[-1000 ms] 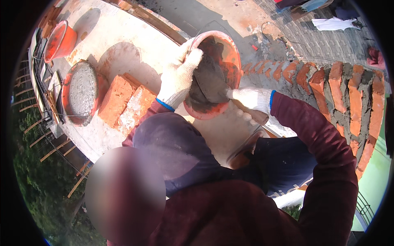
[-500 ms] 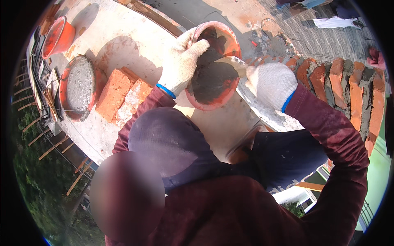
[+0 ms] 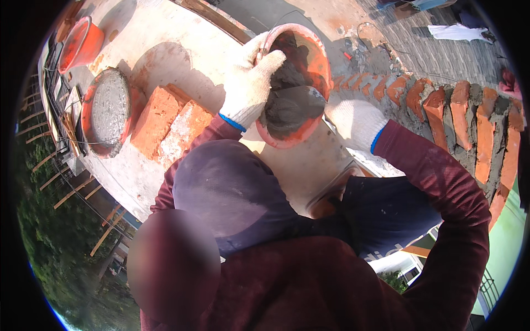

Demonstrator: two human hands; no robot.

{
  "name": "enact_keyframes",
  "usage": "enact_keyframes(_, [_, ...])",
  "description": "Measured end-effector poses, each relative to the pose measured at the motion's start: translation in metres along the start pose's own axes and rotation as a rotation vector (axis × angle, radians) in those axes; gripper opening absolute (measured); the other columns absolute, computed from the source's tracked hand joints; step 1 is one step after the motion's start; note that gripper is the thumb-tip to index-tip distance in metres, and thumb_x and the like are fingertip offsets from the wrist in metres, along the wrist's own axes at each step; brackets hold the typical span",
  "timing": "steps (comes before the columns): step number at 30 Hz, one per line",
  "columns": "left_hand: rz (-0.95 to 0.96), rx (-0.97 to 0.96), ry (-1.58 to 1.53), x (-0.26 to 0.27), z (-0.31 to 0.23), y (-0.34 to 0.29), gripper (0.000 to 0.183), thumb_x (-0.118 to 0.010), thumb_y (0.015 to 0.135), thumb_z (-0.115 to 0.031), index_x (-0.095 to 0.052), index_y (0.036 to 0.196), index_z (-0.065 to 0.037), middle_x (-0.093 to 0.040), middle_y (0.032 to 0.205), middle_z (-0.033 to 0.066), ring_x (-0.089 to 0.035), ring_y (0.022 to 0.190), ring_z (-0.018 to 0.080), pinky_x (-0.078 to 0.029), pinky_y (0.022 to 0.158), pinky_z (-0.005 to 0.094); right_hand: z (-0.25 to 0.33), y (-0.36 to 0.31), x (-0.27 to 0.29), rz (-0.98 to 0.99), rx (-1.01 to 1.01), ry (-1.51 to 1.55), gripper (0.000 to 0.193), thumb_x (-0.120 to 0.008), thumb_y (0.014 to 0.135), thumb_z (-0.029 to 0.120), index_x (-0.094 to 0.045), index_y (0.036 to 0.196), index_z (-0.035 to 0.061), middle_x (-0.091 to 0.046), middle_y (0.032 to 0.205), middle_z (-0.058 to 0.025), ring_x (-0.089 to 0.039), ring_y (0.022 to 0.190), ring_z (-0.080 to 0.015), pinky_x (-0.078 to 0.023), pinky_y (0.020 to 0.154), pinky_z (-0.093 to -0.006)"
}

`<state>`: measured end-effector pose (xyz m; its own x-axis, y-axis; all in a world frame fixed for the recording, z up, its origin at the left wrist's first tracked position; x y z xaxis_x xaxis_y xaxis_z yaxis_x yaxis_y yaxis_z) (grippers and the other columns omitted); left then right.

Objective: The person scoops mortar from a bucket using a trowel and applies it to a brick wall under construction. They repeatedly transfer mortar and spread it between bricks on an elevated platform.

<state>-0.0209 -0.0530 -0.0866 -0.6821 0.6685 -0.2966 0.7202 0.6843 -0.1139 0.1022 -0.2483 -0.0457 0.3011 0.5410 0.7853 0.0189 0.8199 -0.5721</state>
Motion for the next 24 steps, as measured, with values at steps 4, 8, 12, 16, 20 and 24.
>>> enact_keyframes(4, [-0.062, 0.039, 0.09, 0.007, 0.01, 0.002, 0.029, -0.074, 0.088, -0.012, -0.068, 0.114, -0.001, -0.063, 0.096, -0.0003, -0.056, 0.09, 0.0086, -0.048, 0.088, 0.0258, 0.014, 0.025, -0.013, 0.141, 0.077, 0.159, 0.026, -0.057, 0.08, 0.009, -0.066, 0.101, -0.0036, -0.069, 0.082, -0.0257, -0.072, 0.081, -0.0396, -0.056, 0.071, -0.0488])
enact_keyframes(8, [-0.01, 0.102, 0.156, 0.01, 0.011, 0.009, 0.023, -0.075, 0.087, -0.011, -0.071, 0.108, -0.001, -0.064, 0.095, 0.0001, -0.057, 0.087, 0.0092, -0.049, 0.089, 0.0273, 0.006, 0.027, -0.024, 0.314, -0.105, 0.637, 0.019, -0.054, 0.083, 0.009, -0.061, 0.099, -0.0002, -0.066, 0.077, -0.0194, -0.07, 0.065, -0.0319, -0.057, 0.054, -0.0442])
enact_keyframes(12, [0.058, 0.198, 0.033, -0.004, -0.018, 0.004, 0.024, -0.073, 0.088, -0.009, -0.072, 0.11, 0.0, -0.068, 0.094, 0.0019, -0.06, 0.089, 0.01, -0.05, 0.089, 0.0283, 0.002, 0.012, -0.023, 0.234, -0.068, 0.785, 0.019, -0.06, 0.084, 0.015, -0.06, 0.098, 0.0016, -0.064, 0.079, -0.0176, -0.068, 0.071, -0.0353, -0.055, 0.062, -0.0449])
enact_keyframes(16, [-0.078, 0.335, 0.072, -0.007, -0.066, -0.012, 0.023, -0.071, 0.09, -0.007, -0.071, 0.112, 0.0, -0.069, 0.092, 0.0025, -0.063, 0.084, 0.01, -0.051, 0.08, 0.0266, -0.003, -0.012, -0.019, 0.047, 0.101, 0.805, 0.023, -0.063, 0.082, 0.019, -0.058, 0.095, 0.0009, -0.064, 0.086, -0.0222, -0.064, 0.087, -0.0427, -0.05, 0.077, -0.0485])
enact_keyframes(20, [-0.12, 0.321, 0.027, -0.002, -0.122, -0.032, 0.029, -0.07, 0.091, -0.005, -0.069, 0.119, 0.0, -0.07, 0.098, 0.0031, -0.064, 0.087, 0.0101, -0.052, 0.08, 0.0258, 0.009, -0.066, 0.046, 0.083, -0.006, 0.923, 0.022, -0.063, 0.081, 0.018, -0.057, 0.094, 0.001, -0.063, 0.087, -0.0237, -0.063, 0.086, -0.0435, -0.048, 0.076, -0.0507])
enact_keyframes(24, [-0.146, 0.291, -0.106, -0.062, -0.197, -0.049, 0.047, -0.066, 0.091, 0.001, -0.061, 0.137, 0.001, -0.07, 0.117, 0.0049, -0.064, 0.099, 0.0122, -0.051, 0.091, 0.0282, 0.012, -0.151, 0.099, -0.138, -0.085, 0.901, 0.022, -0.062, 0.08, 0.017, -0.057, 0.095, 0.0012, -0.062, 0.086, -0.0235, -0.063, 0.086, -0.0441, -0.048, 0.076, -0.0526])
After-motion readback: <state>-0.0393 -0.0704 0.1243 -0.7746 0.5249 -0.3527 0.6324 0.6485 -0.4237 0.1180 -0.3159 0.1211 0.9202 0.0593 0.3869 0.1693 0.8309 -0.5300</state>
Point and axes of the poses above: each hand's wrist, its own y-axis towards the middle knuckle, its own x-axis out of the back of the hand, z = x × y, the point moved 2 cm from there along y, towards the middle knuckle
